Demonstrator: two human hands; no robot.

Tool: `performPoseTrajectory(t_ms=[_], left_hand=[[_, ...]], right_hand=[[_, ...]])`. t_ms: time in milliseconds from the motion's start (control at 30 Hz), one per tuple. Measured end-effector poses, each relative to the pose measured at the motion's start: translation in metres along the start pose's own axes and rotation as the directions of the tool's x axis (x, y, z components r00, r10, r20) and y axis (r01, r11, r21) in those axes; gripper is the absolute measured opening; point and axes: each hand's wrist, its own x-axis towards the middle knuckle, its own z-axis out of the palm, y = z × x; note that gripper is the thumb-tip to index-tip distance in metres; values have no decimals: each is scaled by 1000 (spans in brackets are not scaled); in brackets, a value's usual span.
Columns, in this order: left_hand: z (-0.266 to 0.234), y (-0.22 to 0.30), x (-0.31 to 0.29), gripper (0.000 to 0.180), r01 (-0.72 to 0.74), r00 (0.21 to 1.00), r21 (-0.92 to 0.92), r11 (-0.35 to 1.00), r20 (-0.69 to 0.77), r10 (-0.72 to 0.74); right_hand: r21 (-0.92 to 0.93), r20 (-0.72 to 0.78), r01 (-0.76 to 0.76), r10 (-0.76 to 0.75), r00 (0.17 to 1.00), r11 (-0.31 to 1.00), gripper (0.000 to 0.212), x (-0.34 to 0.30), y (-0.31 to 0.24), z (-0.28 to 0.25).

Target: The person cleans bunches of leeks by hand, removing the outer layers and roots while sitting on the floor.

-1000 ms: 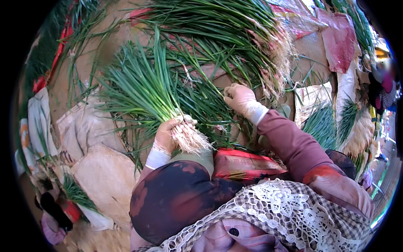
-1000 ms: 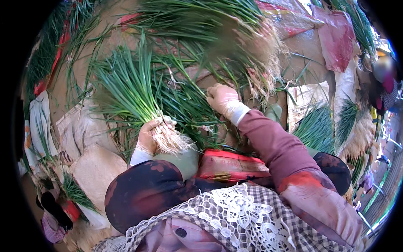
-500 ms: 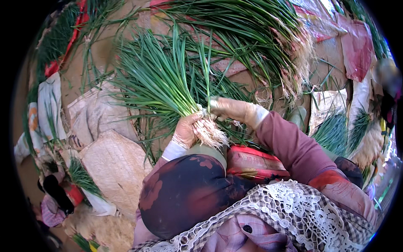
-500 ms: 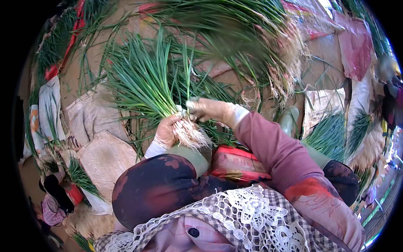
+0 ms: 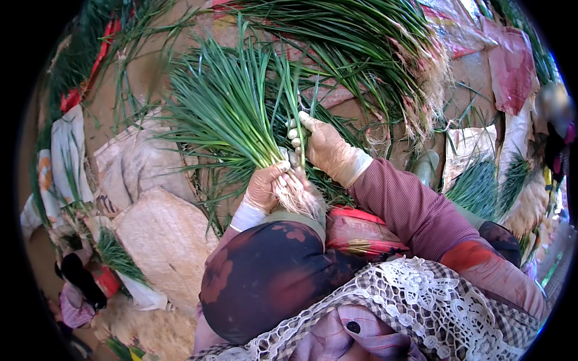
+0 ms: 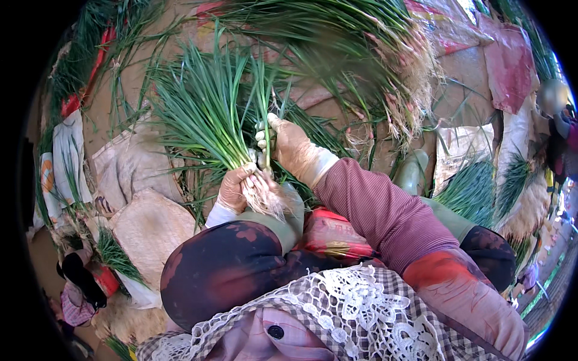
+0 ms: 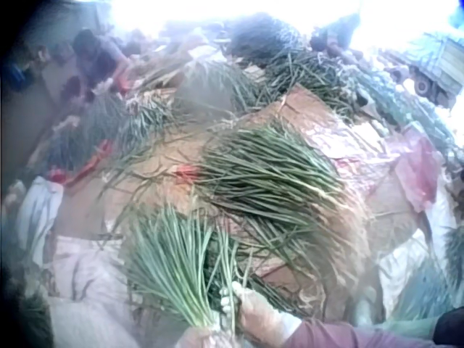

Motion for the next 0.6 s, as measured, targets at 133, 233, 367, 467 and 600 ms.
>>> performPoseTrajectory(t_ms=[133,233,367,467,600], left_hand=[[10,4,0,26,101,994,48,994,29,-103],[18,3,3,25,98,994,24,995,-53,-97],[7,-1,8,18,61,994,37,997,-91,-57],[1,-3,9,19,99,986,30,995,-138,-94],[-6,-1,8,20,123,988,36,992,-100,-119]], right_hand=[[-439,-125,322,-412,902,839,23,5,5,1],[-644,-52,461,-636,770,611,27,20,5,1],[-787,46,500,-774,632,361,34,32,14,5],[-844,125,474,-768,628,251,39,29,19,12],[-917,215,376,-630,746,133,36,21,10,21]])
